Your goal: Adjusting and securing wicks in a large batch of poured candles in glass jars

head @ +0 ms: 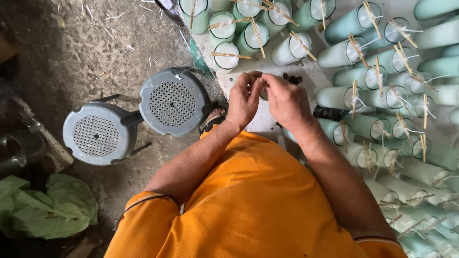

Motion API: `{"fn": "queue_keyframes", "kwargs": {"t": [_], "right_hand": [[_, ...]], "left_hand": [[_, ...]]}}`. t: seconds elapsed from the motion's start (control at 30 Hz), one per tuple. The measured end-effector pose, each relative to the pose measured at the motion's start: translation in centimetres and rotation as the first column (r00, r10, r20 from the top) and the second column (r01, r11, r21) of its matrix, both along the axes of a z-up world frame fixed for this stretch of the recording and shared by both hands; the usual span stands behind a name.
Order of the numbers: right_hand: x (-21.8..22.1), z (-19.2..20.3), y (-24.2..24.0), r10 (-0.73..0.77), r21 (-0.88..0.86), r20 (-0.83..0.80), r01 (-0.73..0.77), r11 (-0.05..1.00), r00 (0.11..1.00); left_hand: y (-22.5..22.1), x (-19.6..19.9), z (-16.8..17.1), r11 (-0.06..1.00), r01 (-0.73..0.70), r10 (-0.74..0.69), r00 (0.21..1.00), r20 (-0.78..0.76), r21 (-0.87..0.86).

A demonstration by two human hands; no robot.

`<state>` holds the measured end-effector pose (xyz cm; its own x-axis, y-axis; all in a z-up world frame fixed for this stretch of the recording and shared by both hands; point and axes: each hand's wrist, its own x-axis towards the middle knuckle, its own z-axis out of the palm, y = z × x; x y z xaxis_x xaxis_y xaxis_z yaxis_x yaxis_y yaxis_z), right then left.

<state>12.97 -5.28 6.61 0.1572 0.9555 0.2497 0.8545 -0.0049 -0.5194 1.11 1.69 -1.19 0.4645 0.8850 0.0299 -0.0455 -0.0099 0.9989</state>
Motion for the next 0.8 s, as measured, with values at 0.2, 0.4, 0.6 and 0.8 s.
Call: {"fn": "queue_keyframes", "kwargs": {"t": [0.2,0.4,0.6,0.8], "right_hand": [[1.5,-3.4,-0.2,-0.048,0.076,-0.164,0.061,0.995,0.985],[1.1,-2.0,0.3,-0.03,0.115,-0.151,0.048,0.992,0.988],[1.7,3.0,-2.5,-0.073,0.198,-0.262,0.127,0.972,0.962],[2.6,7.7,-8.4,-0.213,0.151,-0.18,0.241,0.959,0.96]], "left_hand": [[0.0,0.2,-1.4,1.0,0.012,-0.011,1.0,0.01,-0.014],[0.4,-1.1,-0.6,0.986,0.094,-0.103,0.993,-0.058,-0.138],[-0.3,-2.5,-4.6,0.888,0.35,-0.275,0.924,-0.265,0.3],[0.7,0.1,-5.8,0.877,0.252,-0.151,0.953,-0.263,0.409]]}}
